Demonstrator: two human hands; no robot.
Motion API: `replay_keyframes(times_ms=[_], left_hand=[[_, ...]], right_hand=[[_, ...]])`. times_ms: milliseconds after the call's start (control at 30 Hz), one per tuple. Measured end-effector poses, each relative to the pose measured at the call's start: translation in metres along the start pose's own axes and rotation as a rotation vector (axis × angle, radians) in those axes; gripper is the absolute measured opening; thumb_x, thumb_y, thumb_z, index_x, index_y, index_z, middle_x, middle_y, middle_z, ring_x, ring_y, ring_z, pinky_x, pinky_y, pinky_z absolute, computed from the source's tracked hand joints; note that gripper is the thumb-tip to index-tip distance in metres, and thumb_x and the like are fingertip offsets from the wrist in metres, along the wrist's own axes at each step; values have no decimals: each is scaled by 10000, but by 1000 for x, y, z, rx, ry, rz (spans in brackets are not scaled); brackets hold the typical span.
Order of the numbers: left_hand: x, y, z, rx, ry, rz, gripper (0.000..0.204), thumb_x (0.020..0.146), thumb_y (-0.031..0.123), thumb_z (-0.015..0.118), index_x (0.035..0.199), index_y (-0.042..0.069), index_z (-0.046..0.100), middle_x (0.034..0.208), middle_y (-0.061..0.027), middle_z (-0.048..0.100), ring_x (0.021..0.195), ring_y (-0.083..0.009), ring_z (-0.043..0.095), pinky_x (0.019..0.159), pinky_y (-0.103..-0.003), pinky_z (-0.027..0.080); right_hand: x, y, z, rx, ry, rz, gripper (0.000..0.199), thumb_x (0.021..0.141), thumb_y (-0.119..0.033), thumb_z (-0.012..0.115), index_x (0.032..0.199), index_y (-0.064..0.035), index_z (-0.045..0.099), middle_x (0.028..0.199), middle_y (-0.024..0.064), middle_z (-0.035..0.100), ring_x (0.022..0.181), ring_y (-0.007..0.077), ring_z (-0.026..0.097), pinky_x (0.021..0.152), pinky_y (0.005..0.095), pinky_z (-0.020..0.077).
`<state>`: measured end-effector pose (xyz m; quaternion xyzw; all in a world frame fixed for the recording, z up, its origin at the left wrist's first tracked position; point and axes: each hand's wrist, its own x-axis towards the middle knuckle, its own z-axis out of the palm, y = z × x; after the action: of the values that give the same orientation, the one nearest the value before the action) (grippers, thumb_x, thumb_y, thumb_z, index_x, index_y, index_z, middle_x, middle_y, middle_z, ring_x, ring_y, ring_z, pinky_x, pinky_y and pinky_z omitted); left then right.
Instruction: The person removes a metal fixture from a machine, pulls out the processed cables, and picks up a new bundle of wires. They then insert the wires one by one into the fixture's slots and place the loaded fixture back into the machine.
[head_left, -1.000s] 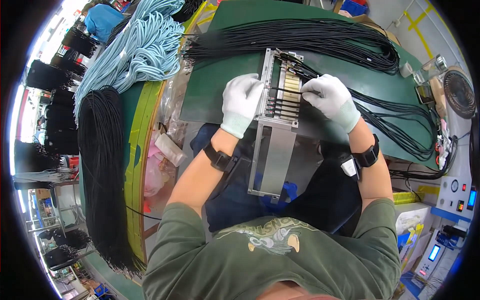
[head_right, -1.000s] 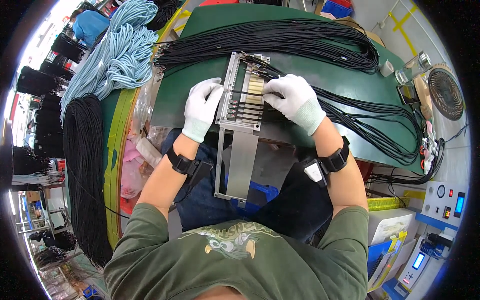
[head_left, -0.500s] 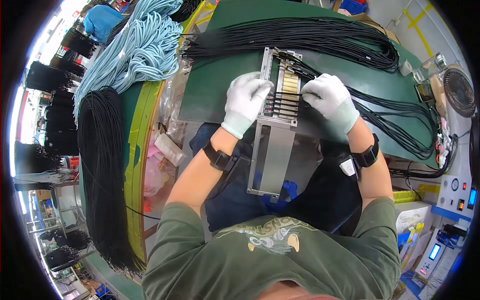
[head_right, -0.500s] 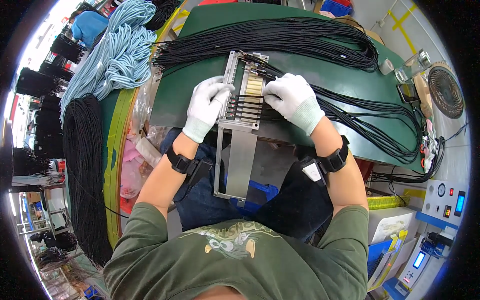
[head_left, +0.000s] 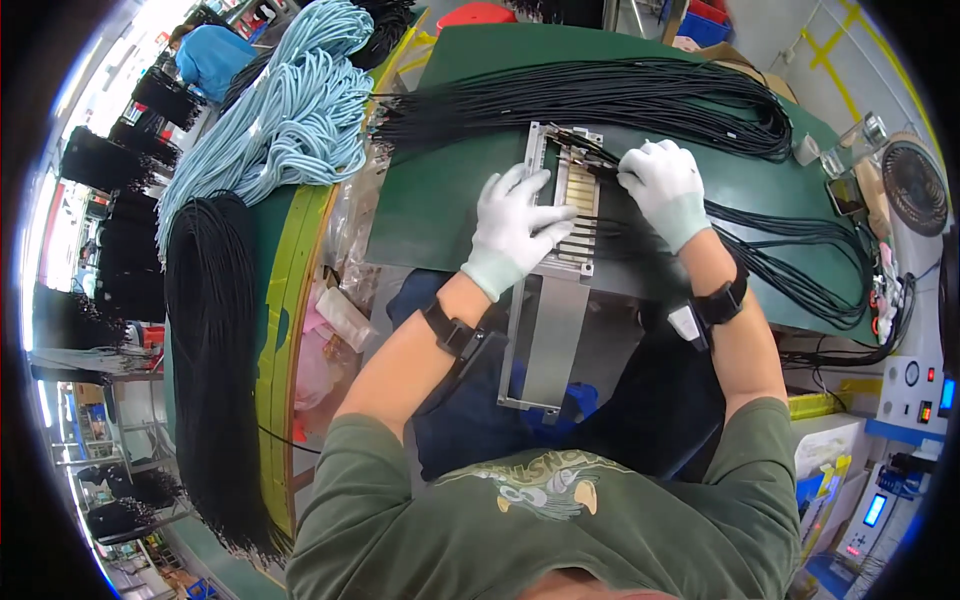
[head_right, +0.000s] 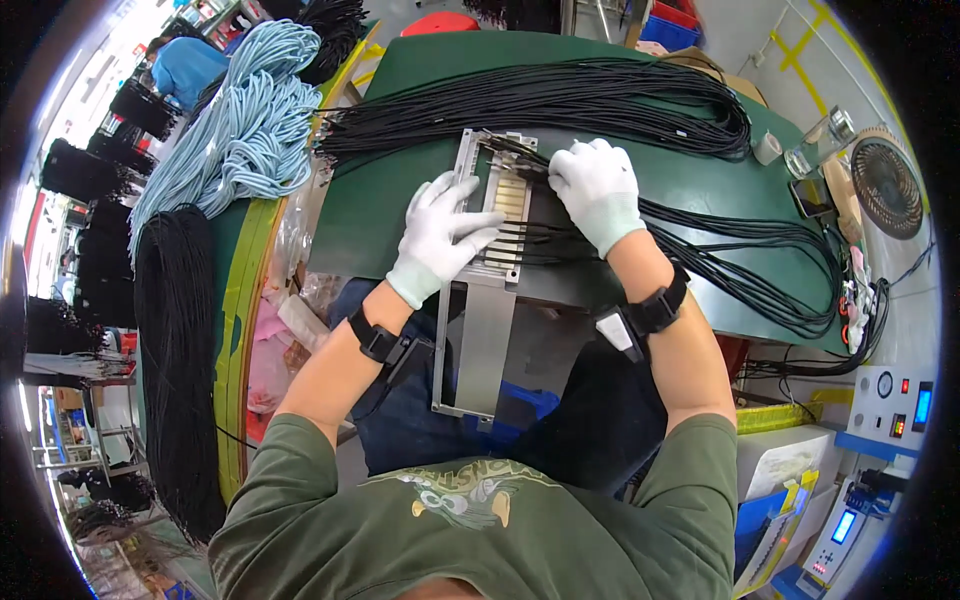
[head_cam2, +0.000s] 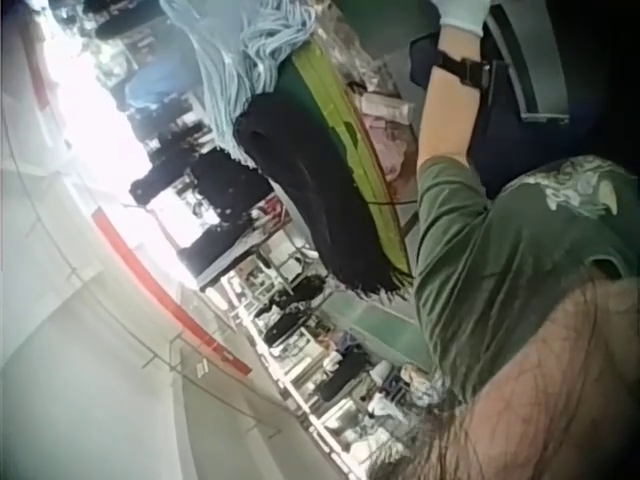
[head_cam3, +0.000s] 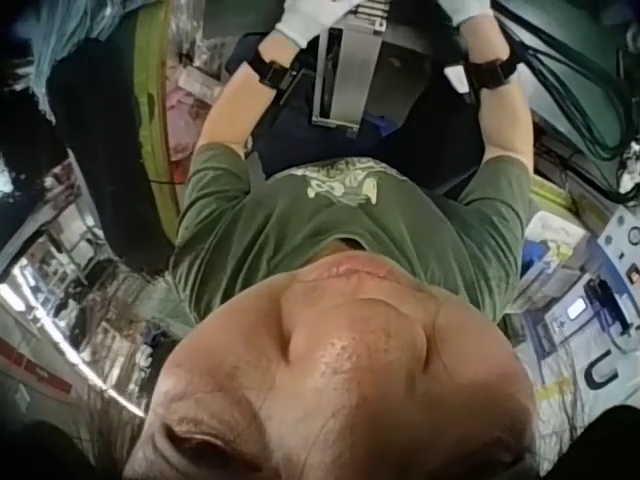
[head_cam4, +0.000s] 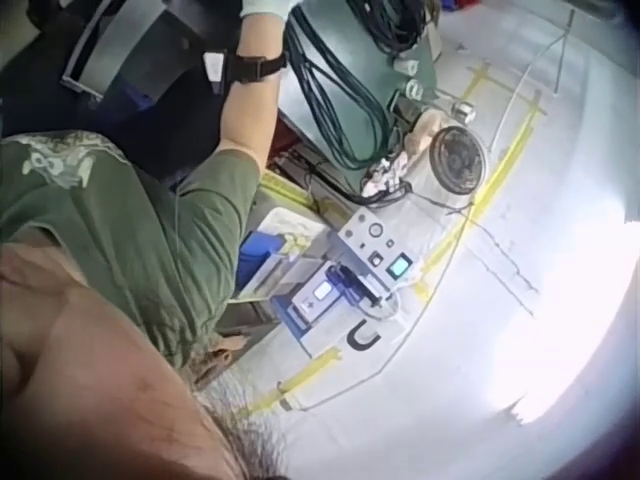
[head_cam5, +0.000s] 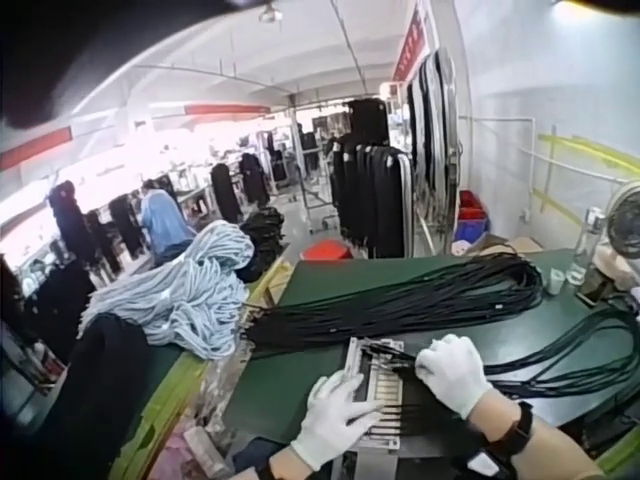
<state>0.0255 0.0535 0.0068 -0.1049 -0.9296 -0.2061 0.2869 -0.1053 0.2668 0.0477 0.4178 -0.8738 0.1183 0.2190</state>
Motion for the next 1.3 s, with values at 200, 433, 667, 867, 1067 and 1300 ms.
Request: replay_keyframes(times_ms=[200,433,667,867,1067,1300], left_hand=[[3,-12,-29,-200,262,-248,171,824,249,745,801,84,708,1059,-122,719,1095,-340,619,966,-416,483],[4,8,-1,-273,315,-117,152,749,177,776,741,83,656,1005,-97,713,1058,-332,629,957,-446,470],[3,2,1,-383,309,-92,154,736,142,776,730,73,639,1026,-105,707,1063,-344,627,937,-465,483],[2,1,-12,-365,320,-147,188,718,136,774,696,64,602,987,-104,697,1025,-344,624,897,-466,488],[8,3,-14,-192,355,-215,171,733,154,743,666,80,604,878,-96,693,928,-335,638,861,-455,490],[4,-14,-30,-228,100,-505,195,863,251,702,876,60,738,914,-138,723,857,-308,676,792,-406,526]], right_hand=[[9,-36,-12,359,82,-190,123,766,-139,705,852,-92,631,888,95,612,883,325,575,770,434,453],[-12,-52,-21,438,-10,-188,141,739,-109,717,837,-59,629,873,114,631,880,338,579,768,435,454],[-4,-64,-8,603,-24,-130,226,808,-201,749,872,-20,630,781,136,587,781,334,564,709,423,443],[-10,-55,-11,620,-95,-51,163,800,-131,743,864,-17,645,792,139,608,782,328,582,731,406,469],[-24,-30,-25,651,-114,153,103,778,-39,715,862,-11,664,847,153,656,821,333,618,770,393,494],[-2,-35,-19,457,-15,-94,90,813,-155,704,864,-82,701,831,109,676,817,332,616,747,425,486]])
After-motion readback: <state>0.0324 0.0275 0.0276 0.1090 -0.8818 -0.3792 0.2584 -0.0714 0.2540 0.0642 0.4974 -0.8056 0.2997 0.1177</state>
